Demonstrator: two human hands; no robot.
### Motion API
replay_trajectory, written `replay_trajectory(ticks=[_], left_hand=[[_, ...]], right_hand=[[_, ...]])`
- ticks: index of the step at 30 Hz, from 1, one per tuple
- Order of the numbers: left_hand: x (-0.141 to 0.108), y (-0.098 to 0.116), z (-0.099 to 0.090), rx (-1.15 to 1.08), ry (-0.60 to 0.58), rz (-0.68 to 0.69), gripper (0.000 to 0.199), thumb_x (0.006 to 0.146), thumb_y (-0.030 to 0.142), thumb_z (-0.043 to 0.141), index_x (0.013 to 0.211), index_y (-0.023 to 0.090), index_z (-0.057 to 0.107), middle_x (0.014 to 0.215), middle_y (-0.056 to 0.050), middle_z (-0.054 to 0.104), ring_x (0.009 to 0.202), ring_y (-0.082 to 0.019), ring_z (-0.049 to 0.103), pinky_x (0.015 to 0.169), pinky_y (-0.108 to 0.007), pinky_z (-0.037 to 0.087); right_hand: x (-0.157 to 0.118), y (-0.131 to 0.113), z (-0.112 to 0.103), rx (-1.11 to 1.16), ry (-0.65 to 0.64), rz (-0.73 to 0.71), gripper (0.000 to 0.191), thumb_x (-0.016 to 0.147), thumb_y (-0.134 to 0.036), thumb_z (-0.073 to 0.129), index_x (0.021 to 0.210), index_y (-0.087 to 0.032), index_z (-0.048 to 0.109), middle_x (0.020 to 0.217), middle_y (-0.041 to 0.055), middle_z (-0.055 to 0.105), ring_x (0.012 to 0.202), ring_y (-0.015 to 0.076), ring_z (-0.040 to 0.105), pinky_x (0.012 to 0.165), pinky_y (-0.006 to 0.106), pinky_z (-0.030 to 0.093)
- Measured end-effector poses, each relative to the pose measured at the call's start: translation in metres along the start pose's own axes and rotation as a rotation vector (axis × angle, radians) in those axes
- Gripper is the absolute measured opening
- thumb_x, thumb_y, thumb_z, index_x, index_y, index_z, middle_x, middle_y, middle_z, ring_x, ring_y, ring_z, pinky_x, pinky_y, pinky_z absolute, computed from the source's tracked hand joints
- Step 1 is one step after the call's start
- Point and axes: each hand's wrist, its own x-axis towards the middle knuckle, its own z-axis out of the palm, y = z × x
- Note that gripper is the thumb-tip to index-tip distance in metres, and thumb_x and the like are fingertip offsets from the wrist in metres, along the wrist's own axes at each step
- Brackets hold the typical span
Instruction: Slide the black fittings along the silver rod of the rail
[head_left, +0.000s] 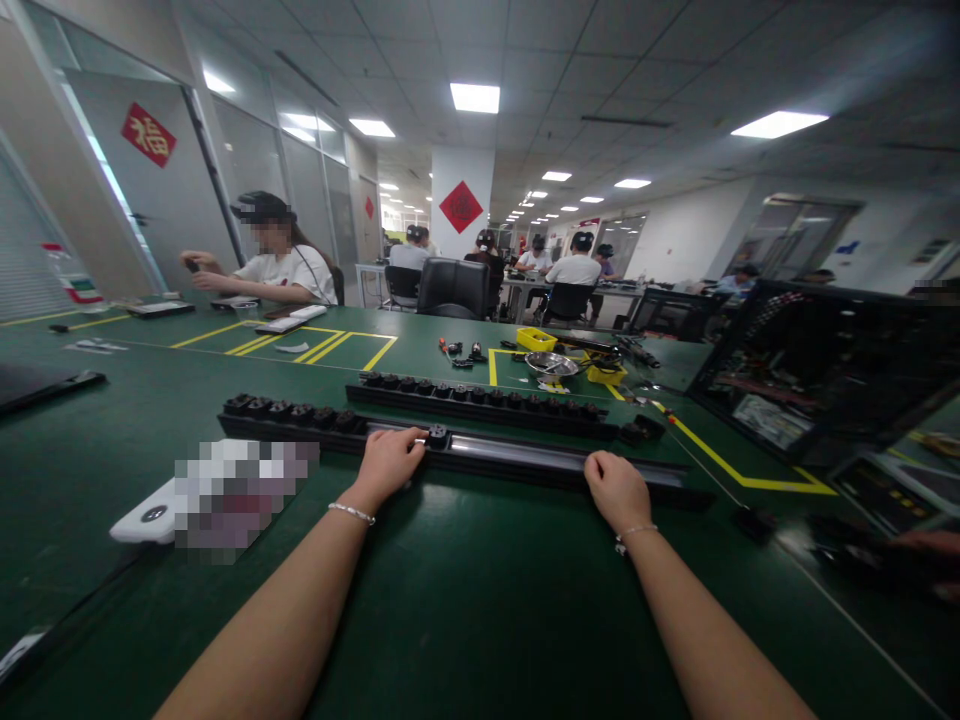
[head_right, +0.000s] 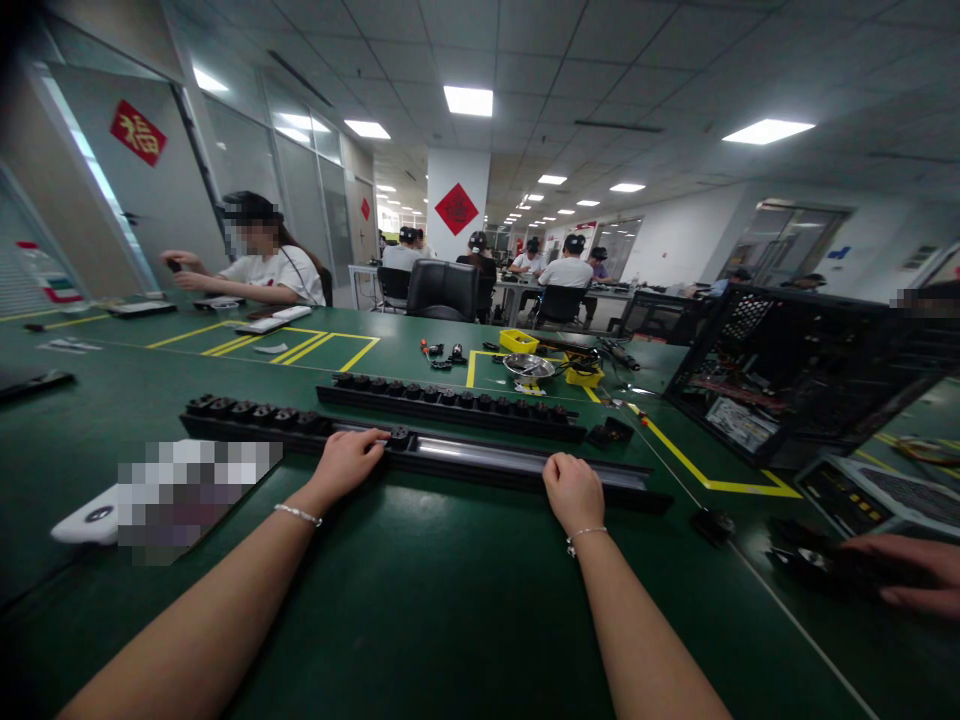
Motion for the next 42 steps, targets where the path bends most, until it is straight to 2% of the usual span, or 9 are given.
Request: replay_trajectory(ticks=[13, 32, 38, 42], left_hand=[[-0.001, 0.003, -0.002, -0.001, -0.013, 0.013, 0.036, 0.083, 0.032, 0.038, 0.107, 0.031, 0.064, 0.107, -0.001, 0.069, 0.103, -0.020, 0.058, 0.094, -0.040, 0.033], [0.000, 0.000, 0.002, 0.025, -0.035, 0.041, 0.036, 0.085, 0.033, 0.035, 0.108, 0.037, 0.062, 0.109, 0.002, 0.068, 0.104, -0.019, 0.057, 0.096, -0.041, 0.030], [-0.001, 0.002, 0.006, 0.015, -0.026, 0.090, 0.037, 0.086, 0.029, 0.033, 0.111, 0.032, 0.060, 0.113, 0.000, 0.066, 0.108, -0.019, 0.055, 0.106, -0.047, 0.019], [-0.002, 0.004, 0.009, 0.005, -0.046, 0.123, 0.038, 0.086, 0.027, 0.031, 0.114, 0.026, 0.057, 0.110, -0.004, 0.067, 0.105, -0.018, 0.057, 0.107, -0.042, 0.023]], right_hand=[[0.000, 0.001, 0.000, 0.001, -0.003, -0.006, 0.029, 0.085, -0.025, 0.035, 0.064, -0.020, 0.054, 0.067, 0.0029, 0.059, 0.065, 0.0158, 0.049, 0.059, 0.027, 0.028], [0.001, 0.001, 0.001, -0.016, 0.012, -0.019, 0.028, 0.085, -0.024, 0.036, 0.064, -0.020, 0.054, 0.067, 0.0031, 0.059, 0.065, 0.0159, 0.049, 0.059, 0.028, 0.028], [0.000, 0.000, 0.000, 0.000, 0.001, -0.014, 0.028, 0.085, -0.024, 0.035, 0.065, -0.020, 0.054, 0.068, 0.0035, 0.059, 0.066, 0.0160, 0.050, 0.059, 0.028, 0.029], [0.000, -0.001, -0.001, 0.010, 0.001, -0.011, 0.029, 0.085, -0.025, 0.034, 0.065, -0.020, 0.054, 0.067, 0.0037, 0.059, 0.065, 0.0162, 0.050, 0.059, 0.028, 0.029]])
